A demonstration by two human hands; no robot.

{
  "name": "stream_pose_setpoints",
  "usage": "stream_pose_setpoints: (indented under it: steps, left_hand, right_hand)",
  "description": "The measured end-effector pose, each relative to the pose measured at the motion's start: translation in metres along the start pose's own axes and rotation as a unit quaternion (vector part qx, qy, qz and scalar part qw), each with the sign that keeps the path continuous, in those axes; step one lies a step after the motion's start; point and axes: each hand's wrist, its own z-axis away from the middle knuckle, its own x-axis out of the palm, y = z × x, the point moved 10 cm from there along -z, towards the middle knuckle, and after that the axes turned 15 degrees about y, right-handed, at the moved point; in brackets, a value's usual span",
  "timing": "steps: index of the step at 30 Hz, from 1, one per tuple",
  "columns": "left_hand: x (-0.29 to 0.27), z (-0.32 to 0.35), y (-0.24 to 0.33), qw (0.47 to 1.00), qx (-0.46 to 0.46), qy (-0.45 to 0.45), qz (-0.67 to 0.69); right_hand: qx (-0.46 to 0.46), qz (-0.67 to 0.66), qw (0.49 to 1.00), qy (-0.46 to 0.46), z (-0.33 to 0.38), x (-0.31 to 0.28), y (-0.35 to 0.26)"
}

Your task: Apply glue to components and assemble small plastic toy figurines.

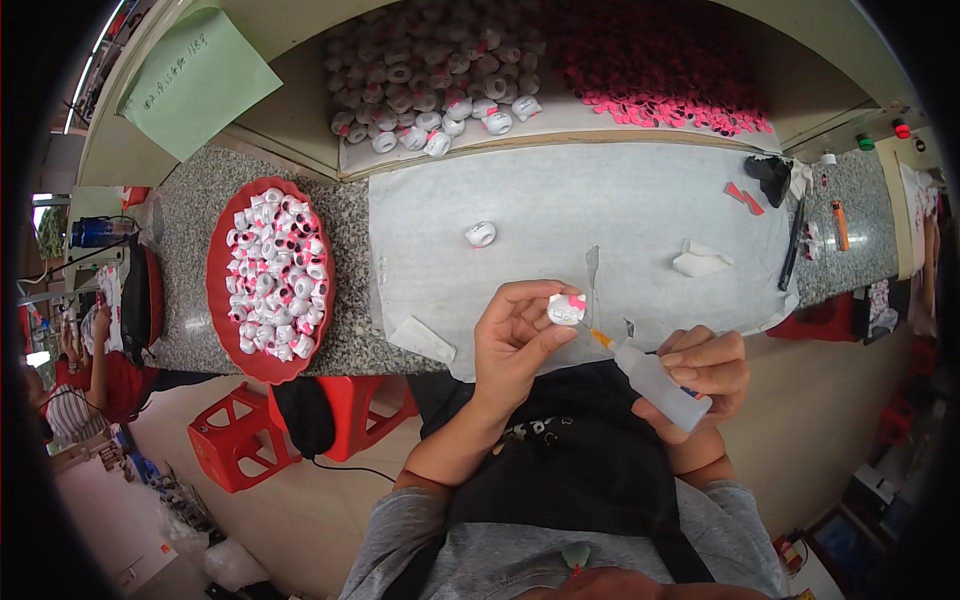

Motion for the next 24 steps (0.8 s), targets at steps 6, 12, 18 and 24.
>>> stream_pose_setpoints:
  steps: [6, 12, 18, 24]
  left_hand:
    - [-0.0006, 0.0001, -0.0007, 1.000, 0.003, -0.002, -0.001]
    - [0.0001, 0.0001, -0.0002, 1.000, 0.003, -0.002, 0.006]
    - [0.0022, 0.0007, -0.0023, 1.000, -0.003, -0.013, 0.012]
    - [0.0013, 0.0000, -0.0019, 1.000, -0.003, -0.007, 0.010]
  right_hand:
    - [-0.023, 0.007, 1.000, 0.005, 0.0008, 0.0005, -0.0017]
    - [-0.026, 0.003, 1.000, 0.007, 0.0009, 0.0010, -0.0020]
    - [-0.026, -0.010, 1.000, 0.000, 0.0020, 0.0035, -0.0020]
    - [0.002, -0.070, 0.997, 0.011, 0.0041, -0.0009, -0.0003]
